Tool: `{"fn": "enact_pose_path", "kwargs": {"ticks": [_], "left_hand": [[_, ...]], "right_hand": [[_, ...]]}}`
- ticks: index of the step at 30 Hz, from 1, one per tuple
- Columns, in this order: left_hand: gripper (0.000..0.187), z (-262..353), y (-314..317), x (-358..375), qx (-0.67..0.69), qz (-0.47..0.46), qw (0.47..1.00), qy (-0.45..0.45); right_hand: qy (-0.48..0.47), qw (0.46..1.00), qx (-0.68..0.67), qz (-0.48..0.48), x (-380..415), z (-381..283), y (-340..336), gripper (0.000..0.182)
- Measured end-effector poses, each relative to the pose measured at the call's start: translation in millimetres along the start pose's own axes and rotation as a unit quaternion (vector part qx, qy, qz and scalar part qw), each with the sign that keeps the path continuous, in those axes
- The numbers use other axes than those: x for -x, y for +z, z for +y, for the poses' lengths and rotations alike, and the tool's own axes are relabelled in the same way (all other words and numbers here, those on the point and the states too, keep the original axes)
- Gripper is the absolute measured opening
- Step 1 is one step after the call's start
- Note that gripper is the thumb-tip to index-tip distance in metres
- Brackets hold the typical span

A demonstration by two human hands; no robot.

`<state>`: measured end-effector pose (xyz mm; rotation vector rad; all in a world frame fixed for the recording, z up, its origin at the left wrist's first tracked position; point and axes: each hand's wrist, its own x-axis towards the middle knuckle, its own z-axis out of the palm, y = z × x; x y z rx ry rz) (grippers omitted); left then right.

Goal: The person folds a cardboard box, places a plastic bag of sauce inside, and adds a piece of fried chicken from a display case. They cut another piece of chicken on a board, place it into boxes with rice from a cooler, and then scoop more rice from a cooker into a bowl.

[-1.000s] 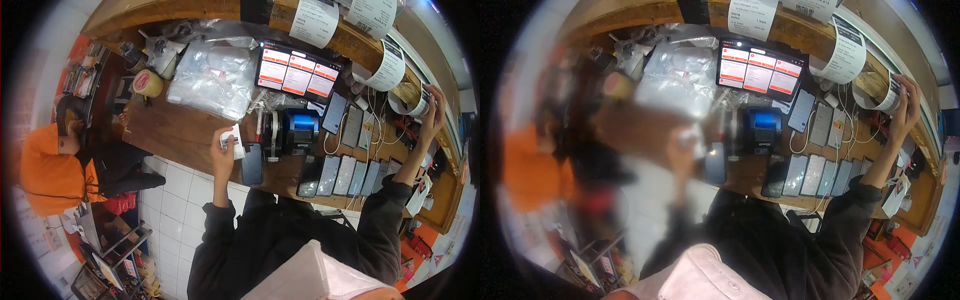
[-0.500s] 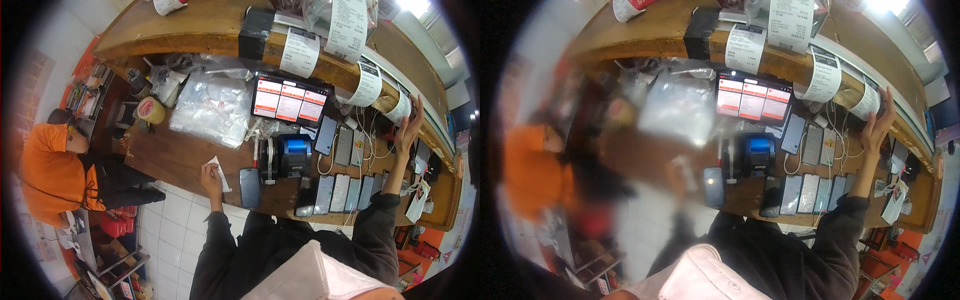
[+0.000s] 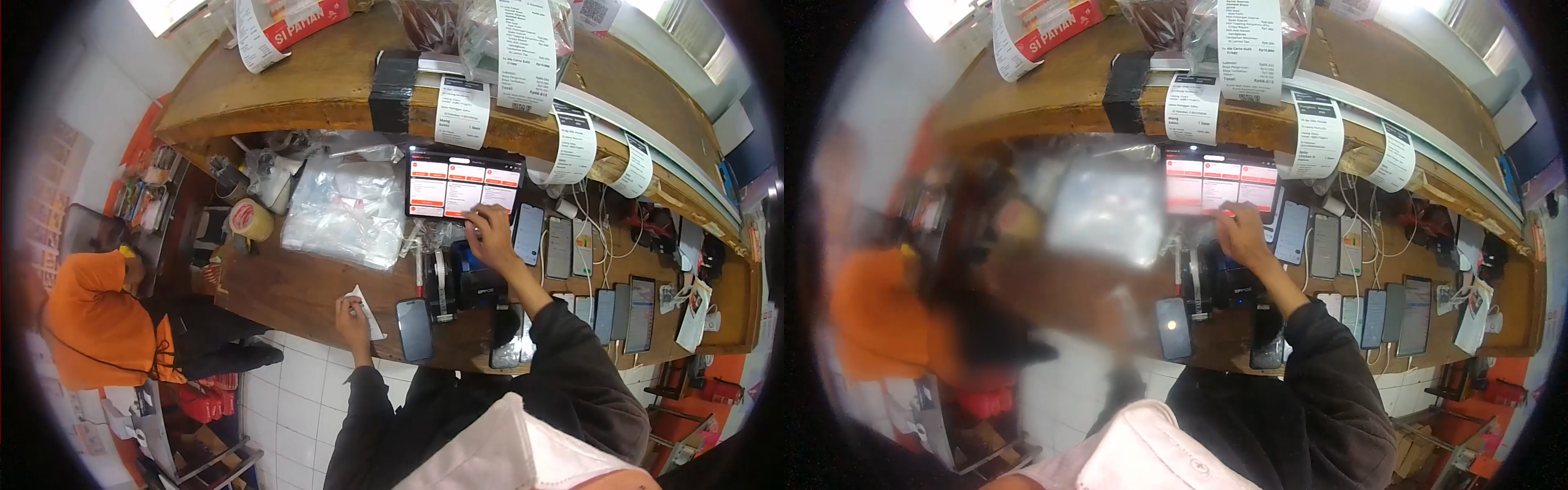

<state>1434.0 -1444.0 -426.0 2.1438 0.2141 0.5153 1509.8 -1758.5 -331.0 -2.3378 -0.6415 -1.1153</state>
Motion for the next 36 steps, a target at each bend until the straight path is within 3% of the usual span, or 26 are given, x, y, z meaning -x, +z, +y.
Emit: {"fn": "enact_pose_path", "kwargs": {"ticks": [2, 6, 10, 11, 15, 17, 21, 25, 28, 36], "left_hand": [[0.008, 4.2, -1.5, -1.6, -0.007, -0.002, 1.0, 0.004], [0.008, -0.9, -0.4, -1.1, -0.005, -0.006, 1.0, 0.008], [0.007, -12.4, 4.6, -1.0, 0.004, -0.01, 1.0, -0.005], [0.007, -18.3, 7.1, 1.5, -0.04, 0.008, 0.999, 0.036], [0.007, -9.3, 5.2, -2.5, -0.021, -0.013, 1.0, -0.017], [0.007, -16.8, 9.4, -1.0, -0.004, 0.011, 0.999, 0.031], [0.008, -14.7, 11.4, 0.1, 0.002, 0.013, 1.0, 0.004], [0.011, -18.6, 13.5, 2.1, 0.004, 0.017, 1.0, -0.007], [0.012, -13.7, 13.6, -0.4, -0.002, 0.018, 1.0, -0.003], [0.012, -10.2, 11.0, -1.2, -0.006, 0.016, 1.0, 0.011]], "right_hand": [[0.061, 0.995, 0.065, -0.047, 0.2, 1.2, 20.2, 0.039], [0.135, 0.986, 0.063, -0.071, 11.3, -3.2, 34.6, 0.041], [0.137, 0.984, 0.078, -0.078, 18.4, -3.6, 38.7, 0.035], [0.134, 0.986, 0.068, -0.074, 21.9, 1.3, 41.8, 0.031], [0.177, 0.976, 0.051, -0.112, 21.8, 0.0, 41.4, 0.023], [0.178, 0.976, 0.054, -0.115, 21.6, -0.3, 41.8, 0.023], [0.134, 0.986, 0.05, -0.082, 31.5, 7.3, 47.0, 0.025], [0.18, 0.981, 0.047, -0.048, 36.6, 7.3, 43.6, 0.022], [0.244, 0.966, 0.05, -0.07, 37.4, 7.2, 42.4, 0.021], [0.208, 0.972, 0.043, -0.105, 27.3, 1.2, 38.5, 0.024]]}}
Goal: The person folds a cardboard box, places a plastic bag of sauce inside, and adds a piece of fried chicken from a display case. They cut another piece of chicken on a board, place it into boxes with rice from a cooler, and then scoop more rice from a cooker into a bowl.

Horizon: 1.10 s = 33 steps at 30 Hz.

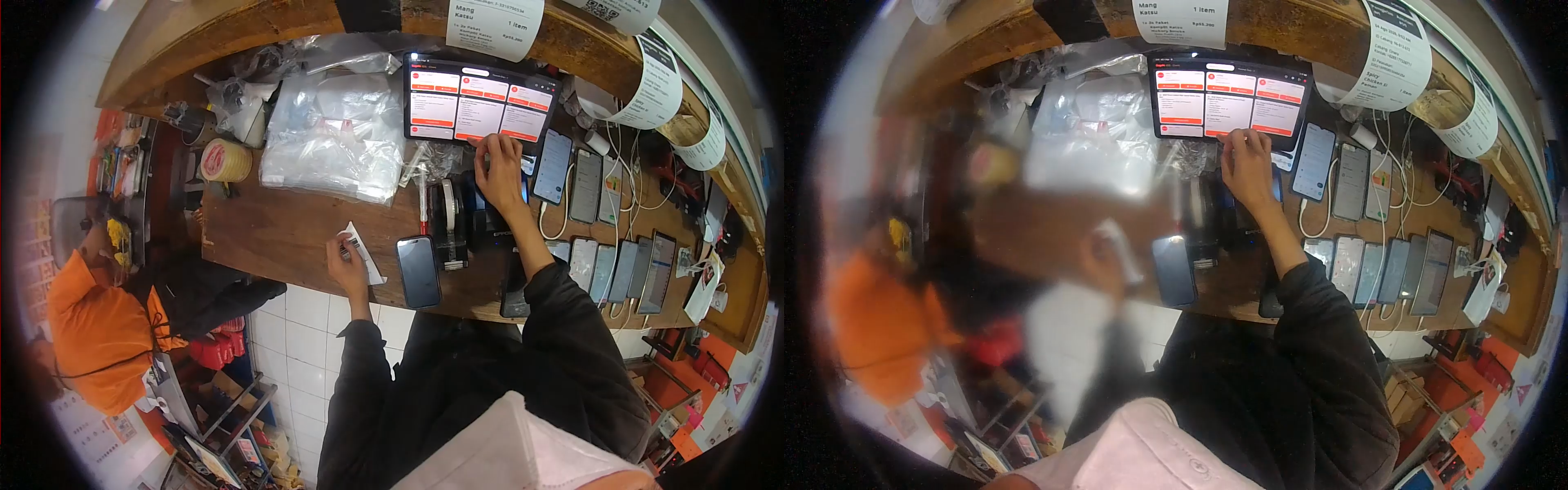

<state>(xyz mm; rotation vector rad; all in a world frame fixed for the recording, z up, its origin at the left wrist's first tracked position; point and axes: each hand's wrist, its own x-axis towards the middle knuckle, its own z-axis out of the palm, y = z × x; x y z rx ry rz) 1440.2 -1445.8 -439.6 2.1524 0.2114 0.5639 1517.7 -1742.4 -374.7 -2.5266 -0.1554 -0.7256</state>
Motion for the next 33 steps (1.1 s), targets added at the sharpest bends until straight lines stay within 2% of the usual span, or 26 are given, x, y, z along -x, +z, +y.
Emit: {"fn": "enact_pose_path", "kwargs": {"ticks": [6, 18, 20, 27, 33], "left_hand": [[0.011, -3.3, 0.2, 0.8, 0.001, -0.015, 1.0, -0.027], [0.011, -4.7, -1.7, 0.6, -0.015, -0.034, 0.999, 0.01], [0.011, -2.5, 0.2, 1.2, 0.01, -0.014, 1.0, 0.009], [0.011, -16.2, 2.0, 3.6, 0.037, -0.023, 0.999, -0.019], [0.01, -11.6, 0.2, 1.3, 0.0, -0.031, 1.0, 0.001]], "right_hand": [[-0.005, 1.0, 0.013, 0.001, -1.2, -0.7, 1.1, 0.024], [-0.026, 0.999, 0.009, 0.025, -1.6, -2.3, 1.9, 0.025], [-0.022, 0.999, 0.037, -0.002, -1.3, -2.7, -0.1, 0.019], [0.009, 0.999, 0.03, -0.021, 0.5, 0.5, 3.8, 0.02], [-0.016, 1.0, -0.002, 0.025, 3.8, -2.9, 1.2, 0.022]]}}
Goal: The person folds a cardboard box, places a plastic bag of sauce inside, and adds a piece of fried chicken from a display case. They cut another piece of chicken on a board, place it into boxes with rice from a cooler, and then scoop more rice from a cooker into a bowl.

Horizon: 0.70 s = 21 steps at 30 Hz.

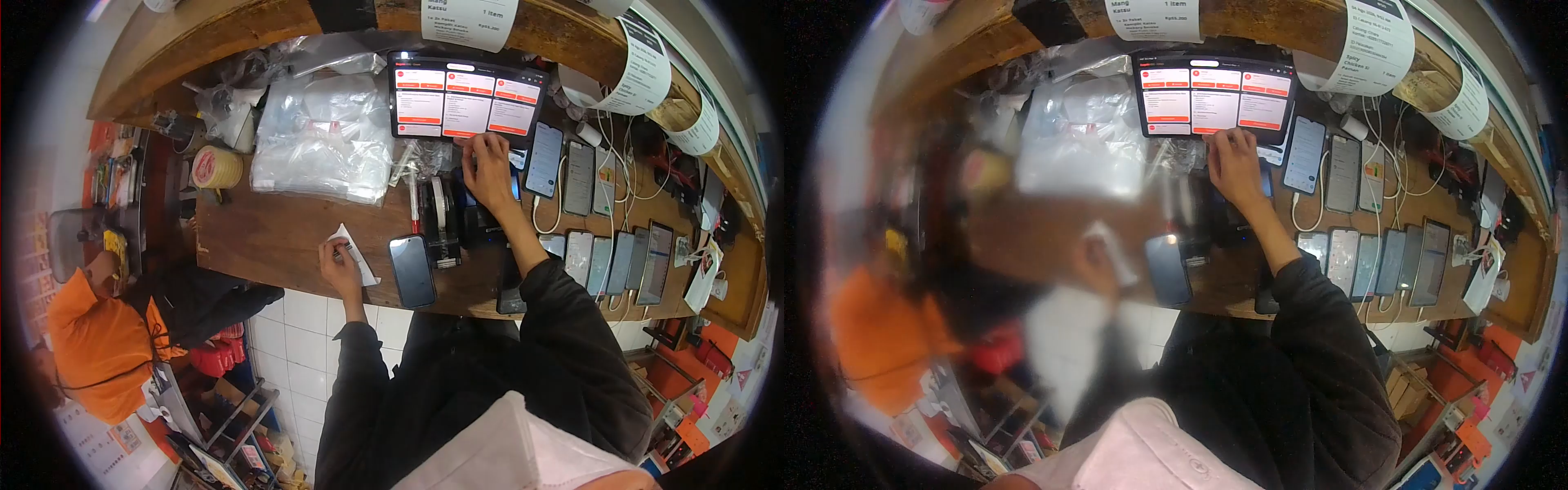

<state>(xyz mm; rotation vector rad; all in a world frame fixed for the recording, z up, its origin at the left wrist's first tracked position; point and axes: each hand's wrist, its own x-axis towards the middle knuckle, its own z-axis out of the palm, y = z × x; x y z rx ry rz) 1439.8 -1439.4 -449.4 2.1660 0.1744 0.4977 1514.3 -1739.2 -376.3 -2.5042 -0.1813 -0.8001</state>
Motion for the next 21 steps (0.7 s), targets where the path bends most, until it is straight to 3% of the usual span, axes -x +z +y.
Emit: {"fn": "enact_pose_path", "kwargs": {"ticks": [15, 18, 21], "left_hand": [[0.011, 10.4, -1.8, -0.5, -0.03, 0.002, 0.999, 0.033], [0.011, 3.1, 1.0, 2.0, 0.009, 0.012, 1.0, -0.028], [0.012, 1.0, 1.2, 2.0, -0.012, -0.001, 1.0, -0.018]], "right_hand": [[0.028, 0.999, -0.023, -0.008, 3.0, 4.5, 2.6, 0.023], [0.042, 0.999, -0.034, -0.002, 3.1, 4.8, 0.1, 0.021], [0.074, 0.995, -0.022, 0.058, 4.3, 8.3, 2.0, 0.015]]}}
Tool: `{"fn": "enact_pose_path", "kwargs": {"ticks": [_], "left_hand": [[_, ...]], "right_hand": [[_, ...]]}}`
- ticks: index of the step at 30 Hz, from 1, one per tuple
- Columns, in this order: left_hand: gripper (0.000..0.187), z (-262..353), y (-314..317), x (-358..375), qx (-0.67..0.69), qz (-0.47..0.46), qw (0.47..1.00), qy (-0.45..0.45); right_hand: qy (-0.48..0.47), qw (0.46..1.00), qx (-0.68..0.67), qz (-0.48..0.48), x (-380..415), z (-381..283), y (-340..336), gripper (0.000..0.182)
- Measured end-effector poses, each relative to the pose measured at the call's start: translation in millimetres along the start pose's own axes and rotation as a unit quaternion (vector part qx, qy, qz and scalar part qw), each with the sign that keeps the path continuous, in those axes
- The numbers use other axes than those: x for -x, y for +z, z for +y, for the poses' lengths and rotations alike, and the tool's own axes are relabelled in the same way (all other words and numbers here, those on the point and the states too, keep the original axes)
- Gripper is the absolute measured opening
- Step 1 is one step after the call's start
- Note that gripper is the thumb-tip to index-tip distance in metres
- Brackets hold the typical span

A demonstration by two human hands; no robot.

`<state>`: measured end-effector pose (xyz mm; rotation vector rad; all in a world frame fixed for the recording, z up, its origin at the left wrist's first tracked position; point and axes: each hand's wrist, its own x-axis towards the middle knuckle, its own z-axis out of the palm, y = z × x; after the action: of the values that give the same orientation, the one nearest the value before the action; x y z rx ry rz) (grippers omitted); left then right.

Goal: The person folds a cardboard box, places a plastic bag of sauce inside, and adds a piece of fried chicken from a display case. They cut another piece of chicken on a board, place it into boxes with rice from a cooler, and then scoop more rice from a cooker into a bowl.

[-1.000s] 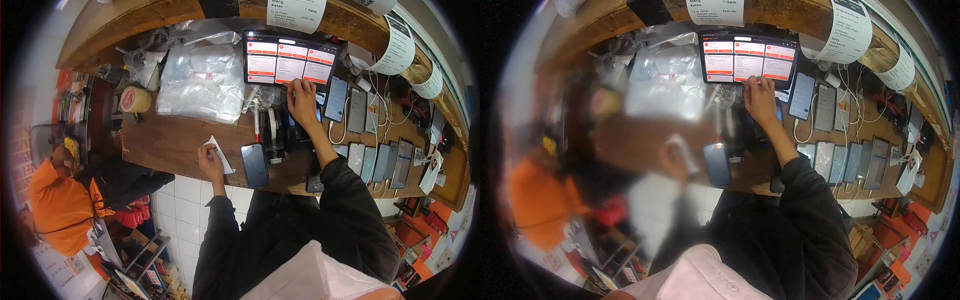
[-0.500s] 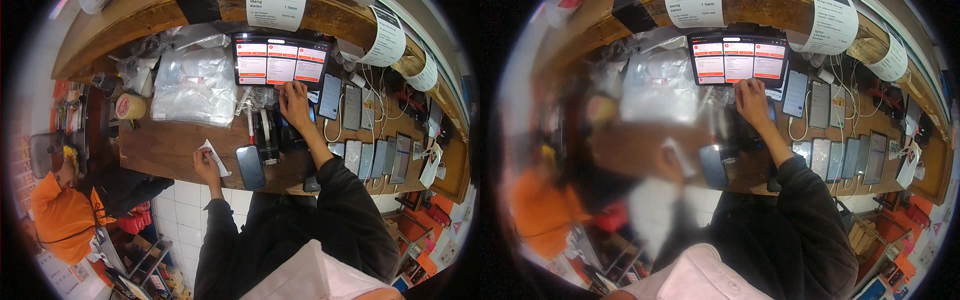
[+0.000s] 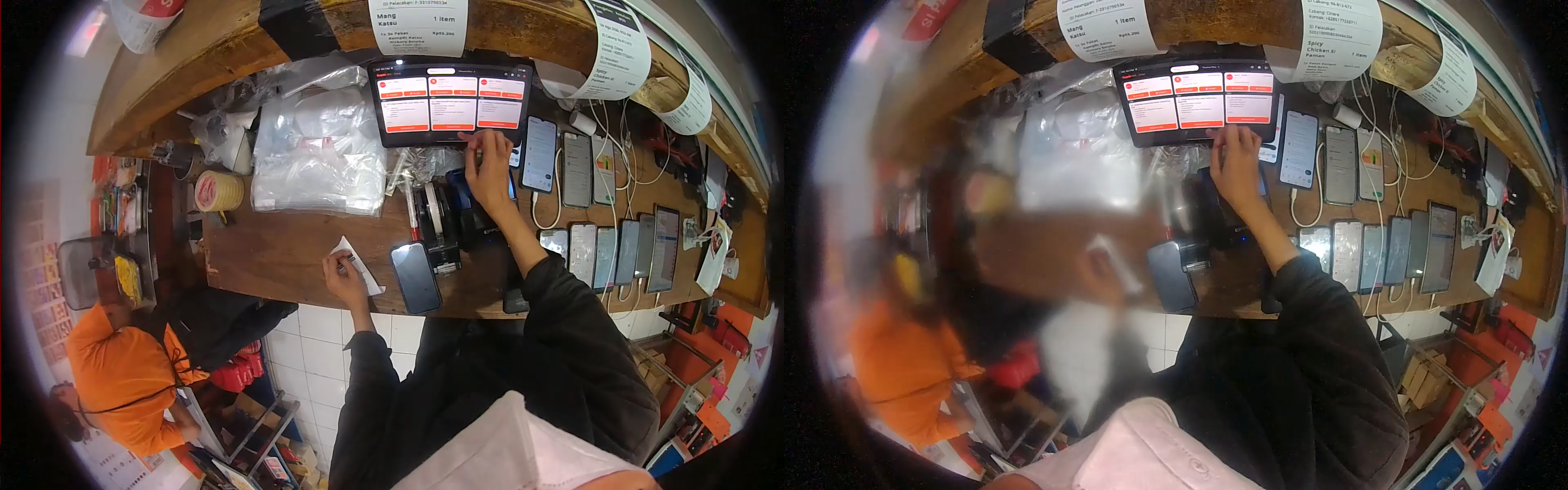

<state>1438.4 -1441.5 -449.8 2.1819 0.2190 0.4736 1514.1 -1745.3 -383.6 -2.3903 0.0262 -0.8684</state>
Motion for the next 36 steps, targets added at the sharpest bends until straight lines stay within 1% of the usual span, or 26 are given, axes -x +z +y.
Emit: {"fn": "enact_pose_path", "kwargs": {"ticks": [2, 5, 9, 11, 12, 14, 15, 16, 18, 20, 21, 22, 23, 24, 25, 26, 27, 28, 29, 30, 31, 32, 33, 34, 35, 36], "left_hand": [[0.012, 2.0, 0.3, -0.1, -0.014, 0.008, 1.0, 0.017], [0.012, 1.9, 1.5, -0.4, 0.016, 0.01, 1.0, 0.012], [0.015, 10.2, -2.1, -1.4, 0.007, -0.005, 1.0, 0.009], [0.02, 7.3, 0.2, -2.2, 0.029, 0.007, 0.999, 0.037], [0.02, 3.9, 2.0, -1.8, 0.027, 0.016, 0.999, 0.039], [0.023, -8.5, 1.1, 1.6, 0.112, 0.0, 0.994, -0.005], [0.024, -12.2, 0.3, 8.3, 0.214, 0.025, 0.975, -0.056], [0.025, -10.9, -9.0, 14.3, 0.204, 0.037, 0.977, -0.042], [0.026, -4.4, -34.8, 38.6, 0.125, 0.069, 0.99, 0.0], [0.027, 24.1, -70.4, 71.3, 0.22, 0.095, 0.968, -0.07], [0.029, 43.3, -96.7, 87.1, 0.153, 0.085, 0.982, -0.077], [0.029, 57.3, -121.0, 104.7, 0.153, 0.109, 0.978, -0.086], [0.03, 67.5, -146.3, 121.4, 0.198, 0.11, 0.967, -0.115], [0.031, 70.2, -168.5, 135.4, 0.244, 0.117, 0.952, -0.14], [0.037, 66.9, -193.3, 151.2, 0.353, 0.133, 0.913, -0.153], [0.037, 77.3, -210.8, 165.4, 0.347, 0.181, 0.906, -0.16], [0.04, 97.1, -239.7, 174.0, 0.228, 0.186, 0.949, -0.114], [0.043, 114.6, -272.7, 186.8, 0.098, 0.177, 0.976, -0.083], [0.045, 129.7, -301.6, 204.2, 0.12, 0.186, 0.97, -0.104], [0.047, 140.7, -327.0, 219.2, 0.147, 0.195, 0.963, -0.117], [0.047, 149.4, -354.0, 235.8, 0.204, 0.212, 0.944, -0.146], [0.047, 152.8, -379.7, 256.5, 0.264, 0.229, 0.922, -0.165], [0.047, 152.0, -401.6, 277.7, 0.255, 0.259, 0.916, -0.172], [0.047, 148.6, -422.9, 295.1, 0.259, 0.285, 0.91, -0.155], [0.047, 141.4, -447.8, 311.7, 0.262, 0.309, 0.905, -0.13], [0.047, 133.1, -472.7, 330.5, 0.253, 0.335, 0.899, -0.126]], "right_hand": [[0.049, 0.997, -0.033, 0.056, -0.6, 1.8, 1.2, 0.01], [0.051, 0.997, -0.036, 0.045, 1.2, 4.9, 4.2, 0.009], [0.044, 0.997, -0.041, 0.039, 1.3, 6.0, 5.4, 0.009], [0.057, 0.997, -0.052, 0.003, 0.7, 6.4, 4.8, 0.015], [0.051, 0.997, -0.059, 0.003, -0.3, 6.6, 4.5, 0.015], [0.045, 0.998, -0.05, -0.004, 0.4, 7.6, 5.7, 0.014], [0.038, 0.999, -0.037, -0.012, 0.9, 11.4, 8.3, 0.013], [0.019, 0.999, -0.042, -0.016, -0.1, 10.7, 6.4, 0.01], [-0.006, 0.999, -0.036, 0.002, -1.3, 10.8, 7.9, 0.006], [0.014, 0.998, -0.057, -0.007, 0.7, 10.5, 7.6, 0.004], [-0.004, 0.995, -0.1, 0.017, 2.7, 11.1, 5.6, 0.004], [-0.026, 0.989, -0.143, 0.037, 1.9, 4.9, 4.0, 0.005], [-0.047, 0.99, -0.12, 0.064, 8.9, -21.9, -9.8, 0.008], [-0.041, 0.984, -0.166, 0.045, 20.9, -41.3, -15.0, 0.009], [-0.013, 0.966, -0.258, 0.02, 38.5, -72.4, -17.8, 0.01], [-0.001, 0.937, -0.345, -0.049, 64.1, -104.0, -22.2, 0.011], [0.034, 0.887, -0.43, -0.165, 86.9, -168.9, -56.3, 0.01], [-0.057, 0.872, -0.416, -0.25, 114.6, -208.1, -71.7, 0.009], [-0.123, 0.807, -0.465, -0.343, 138.3, -253.5, -94.3, 0.016], [-0.125, 0.725, -0.516, -0.44, 168.1, -292.6, -111.0, 0.024], [-0.191, 0.667, -0.534, -0.483, 192.3, -331.9, -130.4, 0.031], [-0.205, 0.64, -0.541, -0.506, 218.7, -365.3, -148.5, 0.031], [-0.217, 0.592, -0.546, -0.552, 241.9, -394.6, -165.2, 0.033], [-0.231, 0.546, -0.547, -0.592, 262.6, -419.0, -176.4, 0.036], [-0.251, 0.525, -0.552, -0.597, 284.9, -441.7, -183.3, 0.036], [-0.192, 0.483, -0.545, -0.658, 308.8, -461.3, -190.7, 0.039]]}}
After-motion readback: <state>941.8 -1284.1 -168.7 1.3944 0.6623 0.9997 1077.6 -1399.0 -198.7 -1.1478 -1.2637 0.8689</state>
